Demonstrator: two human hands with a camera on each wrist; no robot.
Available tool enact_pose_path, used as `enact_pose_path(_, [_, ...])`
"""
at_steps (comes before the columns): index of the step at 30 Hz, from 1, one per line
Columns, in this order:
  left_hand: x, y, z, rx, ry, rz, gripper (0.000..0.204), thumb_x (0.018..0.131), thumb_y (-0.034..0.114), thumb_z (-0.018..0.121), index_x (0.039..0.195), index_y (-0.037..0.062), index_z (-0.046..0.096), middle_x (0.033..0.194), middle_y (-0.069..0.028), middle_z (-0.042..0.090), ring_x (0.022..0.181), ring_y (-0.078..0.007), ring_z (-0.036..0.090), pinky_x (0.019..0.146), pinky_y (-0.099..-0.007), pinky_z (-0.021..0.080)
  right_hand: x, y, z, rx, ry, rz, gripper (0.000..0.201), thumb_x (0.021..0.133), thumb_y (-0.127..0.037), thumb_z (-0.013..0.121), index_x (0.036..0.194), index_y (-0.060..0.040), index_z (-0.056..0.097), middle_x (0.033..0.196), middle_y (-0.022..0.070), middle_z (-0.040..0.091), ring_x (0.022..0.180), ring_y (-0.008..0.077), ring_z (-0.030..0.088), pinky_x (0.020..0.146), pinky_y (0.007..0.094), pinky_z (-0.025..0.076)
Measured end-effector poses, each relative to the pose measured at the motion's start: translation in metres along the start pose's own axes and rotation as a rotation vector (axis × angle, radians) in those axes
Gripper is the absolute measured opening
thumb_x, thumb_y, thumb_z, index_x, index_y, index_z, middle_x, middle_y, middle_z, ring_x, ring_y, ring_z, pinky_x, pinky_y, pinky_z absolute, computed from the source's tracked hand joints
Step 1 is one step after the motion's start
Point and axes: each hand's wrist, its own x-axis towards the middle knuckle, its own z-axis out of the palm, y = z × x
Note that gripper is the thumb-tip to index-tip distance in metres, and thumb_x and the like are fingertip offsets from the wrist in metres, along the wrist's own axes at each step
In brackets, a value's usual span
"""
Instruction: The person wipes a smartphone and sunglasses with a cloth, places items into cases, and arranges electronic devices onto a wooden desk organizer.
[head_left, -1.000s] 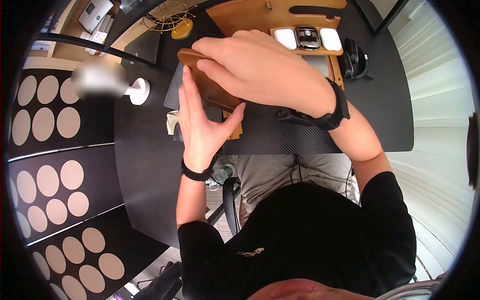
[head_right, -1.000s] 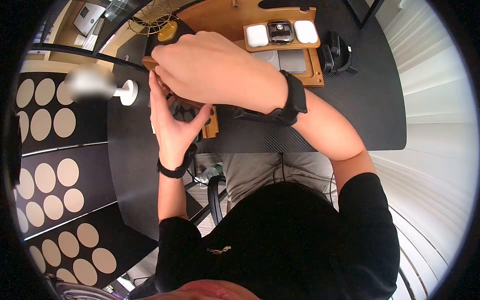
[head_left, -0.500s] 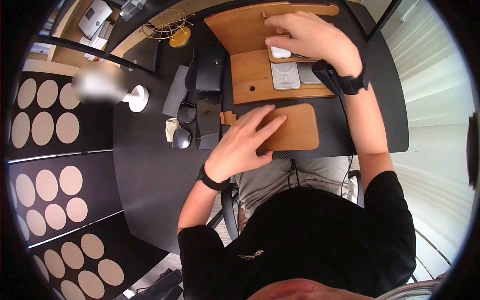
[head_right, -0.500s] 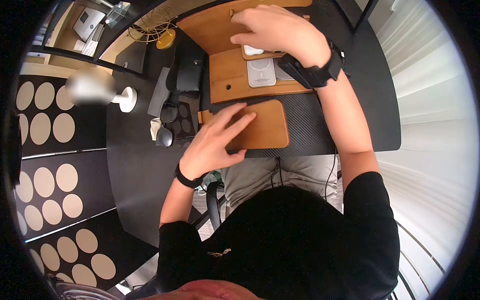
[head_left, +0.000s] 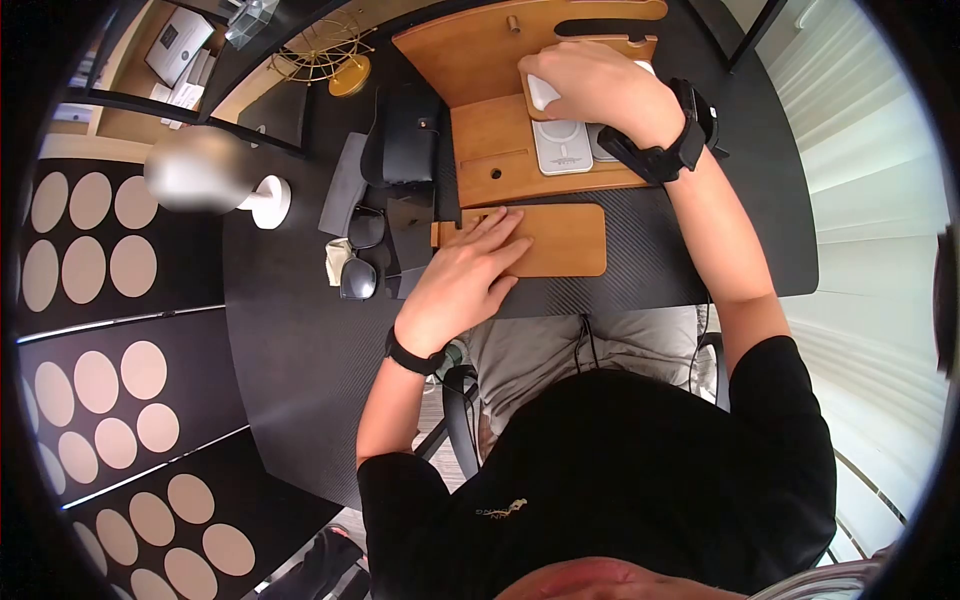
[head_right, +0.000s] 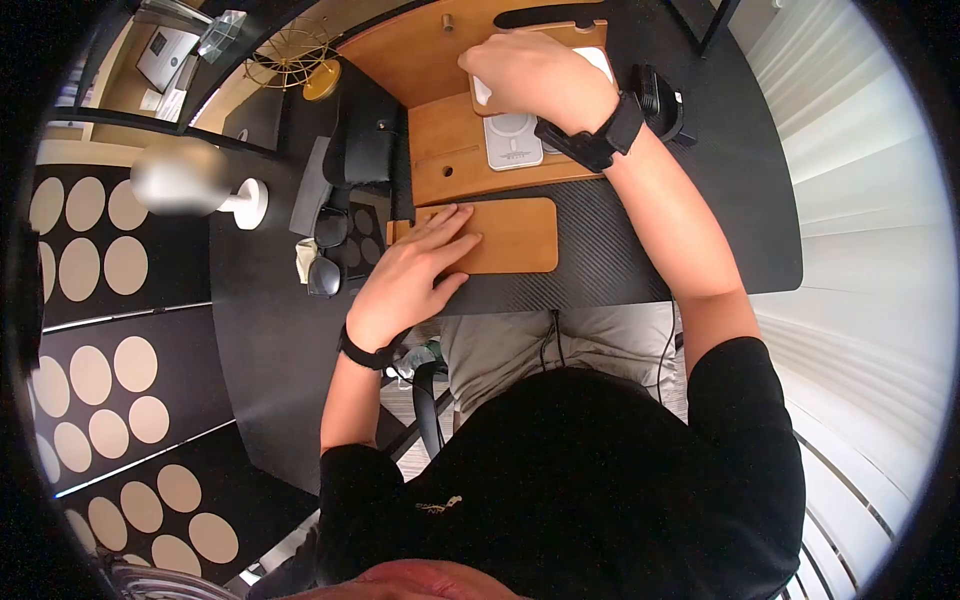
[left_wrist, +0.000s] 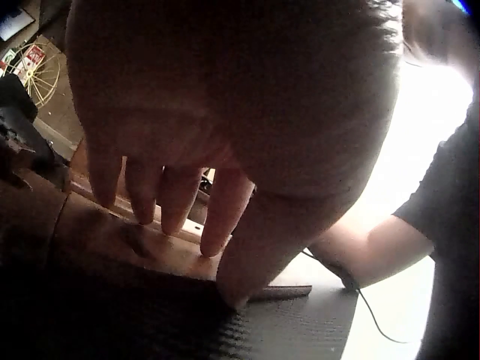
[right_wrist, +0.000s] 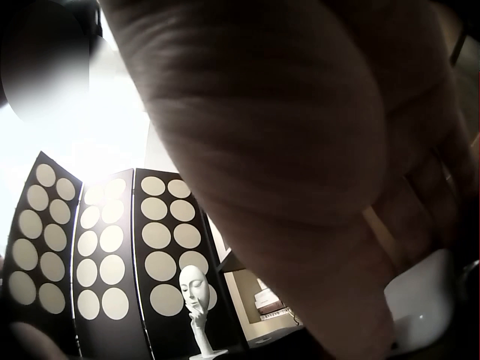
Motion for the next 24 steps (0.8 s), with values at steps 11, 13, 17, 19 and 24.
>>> enact_pose_path(11, [-0.007, -0.006, -0.009, 0.021, 0.072, -0.093, 0.052, 0.081, 0.013, 0.076, 0.129, -0.0005, 0.061, 0.139, -0.0175, 0.06, 0.131, -0.0353, 0.055, 0.108, -0.0432, 0.047, -0.013, -0.038, -0.038, 0.133, -0.006, -0.111, 0.047, 0.079, -0.023, 0.075, 0.119, -0.0002, 0.065, 0.101, 0.0182, 0.071, 0.099, 0.0357, 0.068, 0.086, 0.0426, 0.053])
enact_pose_path(13, [-0.007, -0.006, -0.016, 0.016, 0.08, -0.105, 0.053, 0.08, 0.012, 0.076, 0.129, -0.0008, 0.061, 0.137, -0.0178, 0.062, 0.128, -0.0364, 0.057, 0.106, -0.0425, 0.049, -0.02, -0.048, -0.041, 0.174, 0.064, -0.203, 0.049, 0.078, -0.025, 0.075, 0.12, -0.0004, 0.066, 0.101, 0.0174, 0.07, 0.099, 0.036, 0.067, 0.086, 0.0426, 0.053])
enact_pose_path(17, [-0.004, -0.009, -0.029, -0.185, 0.292, -0.118, 0.05, 0.085, 0.011, 0.075, 0.13, -0.0031, 0.061, 0.123, -0.017, 0.07, 0.115, -0.03, 0.067, 0.1, -0.0391, 0.051, -0.028, -0.066, -0.038, 0.182, 0.204, -0.323, 0.038, 0.075, -0.027, 0.079, 0.101, -0.0022, 0.069, 0.093, 0.0144, 0.07, 0.095, 0.0356, 0.069, 0.082, 0.0436, 0.056])
enact_pose_path(19, [-0.006, -0.012, -0.015, -0.819, 0.546, -0.173, 0.039, 0.097, 0.015, 0.068, 0.129, -0.0078, 0.06, 0.108, -0.0131, 0.074, 0.098, -0.0177, 0.07, 0.087, -0.0315, 0.054, -0.031, -0.076, -0.037, 0.23, 0.186, -0.367, 0.04, 0.076, -0.025, 0.079, 0.107, -0.0024, 0.067, 0.096, 0.0136, 0.067, 0.097, 0.034, 0.066, 0.083, 0.0427, 0.054])
enact_pose_path(24, [-0.013, -0.01, -0.023, -1.148, 0.462, -0.167, 0.034, 0.102, 0.017, 0.062, 0.126, -0.0078, 0.061, 0.107, -0.0114, 0.073, 0.092, -0.0154, 0.069, 0.082, -0.029, 0.054, -0.032, -0.098, -0.028, 0.371, 0.192, -0.502, 0.042, 0.075, -0.024, 0.08, 0.107, -0.0036, 0.064, 0.098, 0.0098, 0.06, 0.099, 0.0301, 0.061, 0.085, 0.0408, 0.051])
